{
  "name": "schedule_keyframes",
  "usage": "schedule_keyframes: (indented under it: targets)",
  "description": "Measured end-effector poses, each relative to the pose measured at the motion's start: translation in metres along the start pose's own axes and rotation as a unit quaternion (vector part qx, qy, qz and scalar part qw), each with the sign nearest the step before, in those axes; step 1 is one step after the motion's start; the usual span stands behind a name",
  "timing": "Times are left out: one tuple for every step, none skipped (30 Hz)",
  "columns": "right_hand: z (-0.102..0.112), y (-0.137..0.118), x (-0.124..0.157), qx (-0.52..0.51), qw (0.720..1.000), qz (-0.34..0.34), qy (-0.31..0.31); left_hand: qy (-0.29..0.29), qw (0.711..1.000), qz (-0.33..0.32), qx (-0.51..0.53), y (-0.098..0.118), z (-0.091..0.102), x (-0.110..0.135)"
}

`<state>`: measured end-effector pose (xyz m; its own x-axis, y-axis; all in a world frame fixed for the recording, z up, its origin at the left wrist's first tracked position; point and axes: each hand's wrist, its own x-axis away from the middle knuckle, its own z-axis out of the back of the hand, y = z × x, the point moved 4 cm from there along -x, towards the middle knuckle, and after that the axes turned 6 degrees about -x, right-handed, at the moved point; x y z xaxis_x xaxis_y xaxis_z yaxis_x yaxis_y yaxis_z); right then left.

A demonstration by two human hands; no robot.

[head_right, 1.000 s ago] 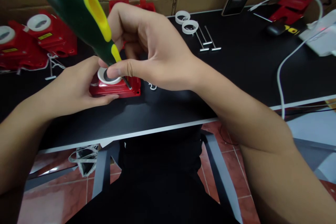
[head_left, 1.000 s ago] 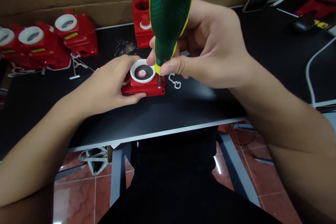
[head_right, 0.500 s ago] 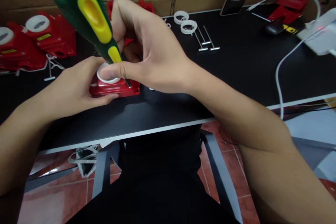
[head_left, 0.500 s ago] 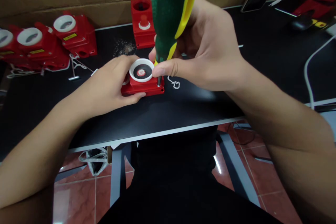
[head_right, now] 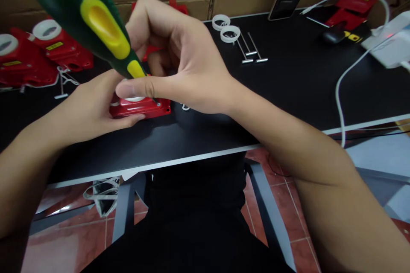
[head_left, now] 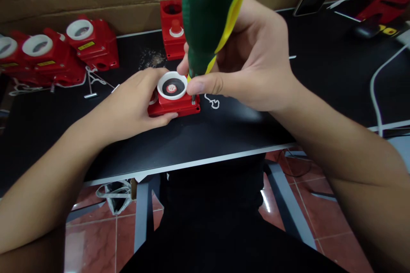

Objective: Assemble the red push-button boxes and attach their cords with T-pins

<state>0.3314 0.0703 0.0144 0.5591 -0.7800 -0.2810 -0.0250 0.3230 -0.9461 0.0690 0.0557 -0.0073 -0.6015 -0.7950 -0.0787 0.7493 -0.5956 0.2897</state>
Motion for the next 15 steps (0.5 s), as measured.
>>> schedule_keyframes:
  targets:
    - [0.003, -0.007, 0.002, 0.005, 0.998, 0.023, 0.064, 0.000, 1.000, 0.000, -0.002, -0.001, 0.000, 0.000]
    - [0.006, -0.015, 0.004, 0.015, 0.992, 0.040, 0.118, 0.000, 1.000, 0.000, -0.003, -0.001, -0.001, 0.000]
    - [0.008, -0.022, 0.004, 0.026, 0.988, 0.050, 0.146, 0.001, 1.000, 0.001, -0.003, -0.002, -0.001, 0.001]
    - [0.012, -0.030, 0.004, 0.034, 0.981, 0.062, 0.182, 0.002, 1.000, 0.001, -0.002, -0.004, -0.002, 0.001]
    - [0.016, -0.037, 0.003, 0.046, 0.977, 0.062, 0.197, 0.004, 1.000, -0.001, 0.000, -0.005, -0.003, 0.001]
    - [0.021, -0.043, 0.000, 0.064, 0.974, 0.064, 0.206, 0.007, 1.000, -0.003, 0.003, -0.005, -0.003, 0.001]
    - [0.027, -0.050, -0.002, 0.088, 0.967, 0.075, 0.226, 0.011, 1.000, -0.006, 0.007, -0.006, -0.004, 0.001]
    - [0.033, -0.055, -0.005, 0.121, 0.964, 0.070, 0.227, 0.013, 1.000, -0.010, 0.010, -0.006, -0.005, 0.001]
    - [0.038, -0.059, -0.008, 0.167, 0.962, 0.044, 0.212, 0.015, 1.000, -0.015, 0.014, -0.006, -0.005, 0.001]
    - [0.043, -0.061, -0.011, 0.205, 0.958, 0.015, 0.202, 0.016, 1.000, -0.019, 0.016, -0.005, -0.005, 0.001]
    - [0.050, -0.065, -0.011, 0.227, 0.951, 0.002, 0.210, 0.015, 1.000, -0.021, 0.017, -0.005, -0.005, 0.000]
    - [0.057, -0.068, -0.012, 0.249, 0.946, -0.014, 0.207, 0.012, 1.000, -0.022, 0.017, -0.004, -0.005, 0.000]
    - [0.064, -0.071, -0.012, 0.286, 0.937, -0.035, 0.200, 0.010, 1.000, -0.022, 0.017, -0.003, -0.005, 0.000]
    - [0.071, -0.072, -0.011, 0.328, 0.924, -0.061, 0.188, 0.009, 1.000, -0.021, 0.016, -0.002, -0.005, 0.000]
    - [0.080, -0.071, -0.011, 0.400, 0.895, -0.103, 0.166, 0.007, 1.000, -0.019, 0.017, -0.002, -0.004, 0.000]
